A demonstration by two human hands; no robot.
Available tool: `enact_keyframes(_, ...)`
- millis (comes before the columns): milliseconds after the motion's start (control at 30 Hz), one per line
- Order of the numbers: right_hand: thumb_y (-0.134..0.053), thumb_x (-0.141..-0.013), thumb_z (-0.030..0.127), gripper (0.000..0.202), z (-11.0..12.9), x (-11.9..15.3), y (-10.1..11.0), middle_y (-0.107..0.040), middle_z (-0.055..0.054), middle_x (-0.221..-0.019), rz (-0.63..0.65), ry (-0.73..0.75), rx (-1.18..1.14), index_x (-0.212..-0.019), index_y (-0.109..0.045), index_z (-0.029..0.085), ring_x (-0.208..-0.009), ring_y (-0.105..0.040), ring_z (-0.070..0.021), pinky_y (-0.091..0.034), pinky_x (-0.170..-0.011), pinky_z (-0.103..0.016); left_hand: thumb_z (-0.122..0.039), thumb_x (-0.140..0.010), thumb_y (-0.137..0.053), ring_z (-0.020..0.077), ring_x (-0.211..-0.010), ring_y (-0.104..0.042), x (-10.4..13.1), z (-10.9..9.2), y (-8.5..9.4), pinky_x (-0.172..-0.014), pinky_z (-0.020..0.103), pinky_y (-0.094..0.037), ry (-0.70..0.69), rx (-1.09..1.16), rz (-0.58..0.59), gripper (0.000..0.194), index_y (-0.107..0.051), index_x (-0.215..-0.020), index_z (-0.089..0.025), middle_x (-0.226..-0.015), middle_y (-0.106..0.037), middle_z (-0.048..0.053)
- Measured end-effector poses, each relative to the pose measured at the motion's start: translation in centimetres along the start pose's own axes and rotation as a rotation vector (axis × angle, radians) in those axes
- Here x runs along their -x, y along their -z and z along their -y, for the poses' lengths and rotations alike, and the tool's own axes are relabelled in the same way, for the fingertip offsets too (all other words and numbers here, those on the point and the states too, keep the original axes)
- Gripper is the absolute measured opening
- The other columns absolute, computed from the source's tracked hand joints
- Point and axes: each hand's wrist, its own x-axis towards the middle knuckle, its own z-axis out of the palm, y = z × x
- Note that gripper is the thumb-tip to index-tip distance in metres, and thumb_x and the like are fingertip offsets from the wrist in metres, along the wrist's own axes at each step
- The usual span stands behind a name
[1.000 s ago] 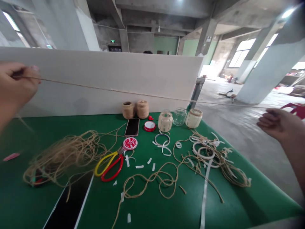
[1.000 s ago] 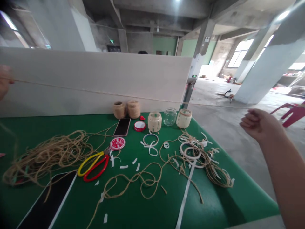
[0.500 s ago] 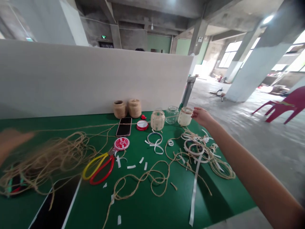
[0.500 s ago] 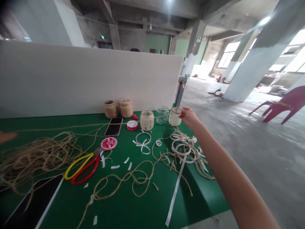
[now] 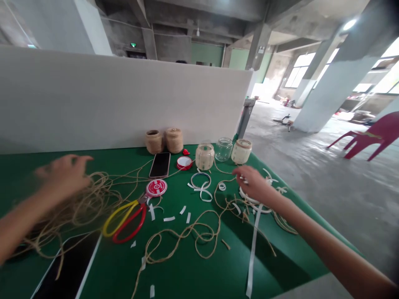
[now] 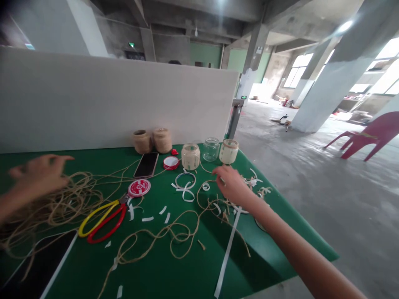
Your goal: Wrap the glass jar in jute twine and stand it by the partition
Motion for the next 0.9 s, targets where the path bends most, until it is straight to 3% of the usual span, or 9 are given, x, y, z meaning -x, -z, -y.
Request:
enact_keyframes(67, -0.047, -0.079, 0.015, 0.031, 1.7, 1.8, -1.3, -0.056, -0.006, -0.109, 0.185, 0.194, 0.019, -0.108, -0.053, 0.026, -0.100, -0.051, -0.0238, -0.038, -0.083, -0.039, -0.013, -0.074, -0.037, 0.0342, -0.115, -0.038, 2.1, -6.2, 0.7, -0.089, 0.064, -0.024, -0.243, -0.095, 0.011, 0.038, -0.048, -0.108, -0.024, -0.121, -0.044, 0.011)
enact_keyframes(200, -0.047, -0.080, 0.011, 0.016, 3.2, 3.2, -4.0, -0.060, -0.007, -0.091, 0.191, 0.231, 0.176, -0.085, -0.057, 0.023, -0.087, -0.052, -0.0232, -0.036, -0.078, -0.040, -0.003, -0.071, -0.035, 0.0280, -0.117, -0.041, 6.4, -17.0, 2.1, -0.099, 0.059, -0.015, -0.509, 0.060, 0.001, 0.043, -0.055, -0.102, -0.025, -0.122, -0.049, 0.011)
enact_keyframes(333, -0.045, -0.083, 0.014, 0.014, 3.4, 2.5, -3.8, -0.058, -0.004, -0.082, 0.203, 0.214, 0.141, -0.077, -0.055, 0.021, -0.082, -0.052, -0.0199, -0.035, -0.075, -0.037, -0.016, -0.082, -0.038, 0.0246, -0.104, -0.050, 9.4, -23.3, 3.2, -0.095, 0.052, -0.026, -0.579, 0.434, 0.192, 0.025, -0.059, -0.093, -0.025, -0.105, -0.059, 0.006)
enact_keyframes(433, -0.048, -0.081, 0.015, 0.009, 4.2, 1.7, -1.8, -0.058, -0.004, -0.089, 0.151, 0.131, -0.026, -0.079, -0.055, 0.021, -0.086, -0.051, -0.0190, -0.036, -0.075, -0.034, -0.028, -0.086, -0.040, 0.0250, -0.108, -0.047, 10.2, -26.4, 3.7, -0.096, 0.049, -0.027, -0.563, 0.669, 0.312, 0.029, -0.050, -0.113, -0.025, -0.114, -0.057, 0.007)
enact_keyframes(567, -0.047, -0.076, 0.011, 0.010, 5.7, 0.5, 1.2, -0.056, -0.002, -0.079, 0.155, 0.094, -0.303, -0.076, -0.053, 0.019, -0.077, -0.051, -0.0151, -0.040, -0.069, -0.027, -0.033, -0.080, -0.050, 0.0240, -0.112, -0.044, 9.5, -29.6, 4.5, -0.095, 0.042, -0.033, -0.461, 0.982, 0.453, 0.041, -0.045, -0.120, -0.024, -0.120, -0.053, 0.007)
enact_keyframes(633, -0.045, -0.078, 0.012, 0.009, 6.2, 0.0, 2.3, -0.054, 0.000, -0.073, 0.160, 0.034, -0.389, -0.076, -0.051, 0.020, -0.069, -0.050, -0.0127, -0.039, -0.063, -0.024, -0.027, -0.078, -0.052, 0.0218, -0.108, -0.046, 8.9, -30.7, 5.4, -0.094, 0.037, -0.034, -0.444, 1.104, 0.471, 0.017, -0.058, -0.092, -0.022, -0.111, -0.055, 0.005)
enact_keyframes(700, -0.041, -0.083, 0.018, 0.008, 6.2, -0.3, 3.3, -0.051, 0.002, -0.068, 0.150, -0.047, -0.454, -0.078, -0.048, 0.020, -0.060, -0.047, -0.0108, -0.037, -0.055, -0.022, -0.023, -0.080, -0.047, 0.0169, -0.091, -0.053, 8.2, -30.9, 6.5, -0.082, 0.030, -0.041, -0.424, 1.276, 0.557, 0.011, -0.056, -0.075, -0.018, -0.093, -0.058, 0.004)
enact_keyframes(800, -0.041, -0.087, 0.028, 0.008, 5.4, -0.5, 4.9, -0.045, 0.005, -0.062, 0.127, -0.091, -0.438, -0.086, -0.047, 0.021, -0.053, -0.042, -0.0096, -0.034, -0.050, -0.021, -0.025, -0.084, -0.042, 0.0094, -0.058, -0.049, 6.7, -29.3, 8.3, -0.058, 0.022, -0.040, -0.285, 1.466, 0.840, 0.016, -0.049, -0.072, -0.018, -0.063, -0.052, -0.003)
enact_keyframes(900, -0.050, -0.083, 0.032, 0.013, 3.9, -0.3, 6.9, -0.042, 0.006, -0.058, 0.089, -0.071, -0.182, -0.093, -0.050, 0.023, -0.050, -0.040, -0.0094, -0.031, -0.049, -0.021, -0.030, -0.083, -0.049, 0.0047, -0.040, -0.029, 5.0, -25.8, 9.6, -0.042, 0.019, -0.024, -0.195, 1.500, 0.959, 0.012, -0.050, -0.083, -0.019, -0.050, -0.034, -0.009)
